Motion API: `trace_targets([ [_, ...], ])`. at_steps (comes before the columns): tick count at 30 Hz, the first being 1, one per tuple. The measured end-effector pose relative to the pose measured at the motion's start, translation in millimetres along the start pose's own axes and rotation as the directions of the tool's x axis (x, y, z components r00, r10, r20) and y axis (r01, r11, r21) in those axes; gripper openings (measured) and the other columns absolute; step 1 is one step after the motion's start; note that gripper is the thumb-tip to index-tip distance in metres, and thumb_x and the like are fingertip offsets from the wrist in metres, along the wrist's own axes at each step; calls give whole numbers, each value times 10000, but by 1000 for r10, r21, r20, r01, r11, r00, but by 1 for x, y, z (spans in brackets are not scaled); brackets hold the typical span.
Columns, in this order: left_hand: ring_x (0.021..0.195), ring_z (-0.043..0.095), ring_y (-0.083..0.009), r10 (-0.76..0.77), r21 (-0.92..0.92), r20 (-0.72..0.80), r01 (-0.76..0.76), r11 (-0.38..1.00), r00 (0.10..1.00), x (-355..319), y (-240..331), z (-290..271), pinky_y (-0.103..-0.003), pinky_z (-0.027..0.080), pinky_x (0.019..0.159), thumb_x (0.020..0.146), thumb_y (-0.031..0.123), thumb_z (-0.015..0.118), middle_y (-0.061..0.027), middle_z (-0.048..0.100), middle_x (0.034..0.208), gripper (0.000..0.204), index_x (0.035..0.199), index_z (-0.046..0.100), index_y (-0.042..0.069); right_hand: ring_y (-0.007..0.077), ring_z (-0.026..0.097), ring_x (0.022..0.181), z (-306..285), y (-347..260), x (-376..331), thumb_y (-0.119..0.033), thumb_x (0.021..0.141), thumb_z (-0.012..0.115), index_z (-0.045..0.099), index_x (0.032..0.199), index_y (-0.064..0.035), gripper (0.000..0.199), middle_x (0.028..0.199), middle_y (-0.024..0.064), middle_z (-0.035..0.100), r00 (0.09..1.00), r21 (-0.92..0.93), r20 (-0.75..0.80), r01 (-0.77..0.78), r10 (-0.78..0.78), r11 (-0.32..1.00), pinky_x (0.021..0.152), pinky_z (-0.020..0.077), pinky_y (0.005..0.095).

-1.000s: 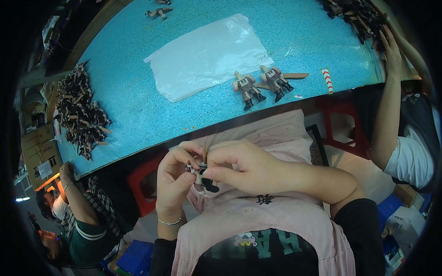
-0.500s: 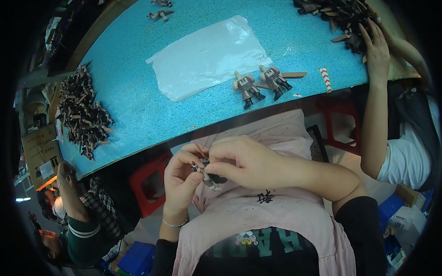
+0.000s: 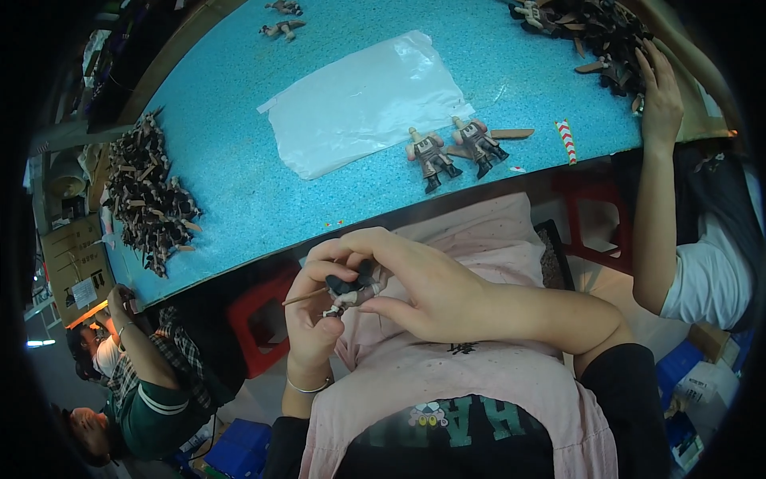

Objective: The person assembles miniature figurines by applying glue from a bottle onto the figure bodies and attaching small limbs and parts to them by hand.

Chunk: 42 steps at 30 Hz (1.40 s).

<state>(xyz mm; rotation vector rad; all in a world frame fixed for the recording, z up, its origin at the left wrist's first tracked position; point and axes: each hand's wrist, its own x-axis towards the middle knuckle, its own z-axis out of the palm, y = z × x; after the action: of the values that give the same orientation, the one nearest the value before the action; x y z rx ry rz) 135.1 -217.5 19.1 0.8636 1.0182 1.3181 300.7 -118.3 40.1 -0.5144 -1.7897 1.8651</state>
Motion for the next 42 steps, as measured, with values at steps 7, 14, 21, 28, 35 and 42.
trace_targets([
  [7,1248,382,-256,56,30,-36,-55,998,998,2,-2,7,-373,334,1012,725,232,767,-153,383,1314,429,1041,584,6,254,524,1062,-3,5,3,38,763,606,491,1220,-15,474,1107,138,530,993,-189,62,106,-95,976,887,430,349],
  [14,1274,355,-269,121,100,-77,-113,989,990,5,-10,8,-389,304,1032,725,231,774,-142,441,1265,431,1043,582,12,238,547,939,-1,13,1,27,758,610,583,1133,-14,378,1028,127,547,995,-162,-15,93,-97,982,808,449,320],
  [21,1246,380,-261,116,110,-72,-107,988,991,12,-7,8,-389,304,1031,734,208,760,-133,458,1241,398,1029,586,6,236,561,923,-6,9,5,1,761,637,599,1116,-14,358,995,118,567,997,-134,-41,58,-64,989,816,450,327],
  [28,1226,400,-272,99,74,-121,-91,993,988,13,2,5,-390,308,1033,737,162,741,-138,454,1232,349,1015,596,10,246,557,1007,-19,-5,24,-34,792,629,591,1120,-20,331,1087,127,568,995,-92,79,-59,66,994,865,439,345],
  [35,1197,431,-261,210,168,-159,-183,969,965,13,3,-17,-375,336,1004,724,131,743,-138,475,1197,329,996,604,7,211,566,931,-77,-31,123,-3,789,591,606,1041,-33,254,1066,86,583,995,-554,-60,38,-85,831,757,458,319],
  [42,1126,479,-227,195,126,-186,-174,977,963,10,3,-27,-345,371,971,722,53,730,-132,488,1177,313,1004,604,1,286,571,886,-116,2,263,79,732,539,594,945,-34,248,917,113,580,863,-927,195,317,-467,199,728,467,386],
])
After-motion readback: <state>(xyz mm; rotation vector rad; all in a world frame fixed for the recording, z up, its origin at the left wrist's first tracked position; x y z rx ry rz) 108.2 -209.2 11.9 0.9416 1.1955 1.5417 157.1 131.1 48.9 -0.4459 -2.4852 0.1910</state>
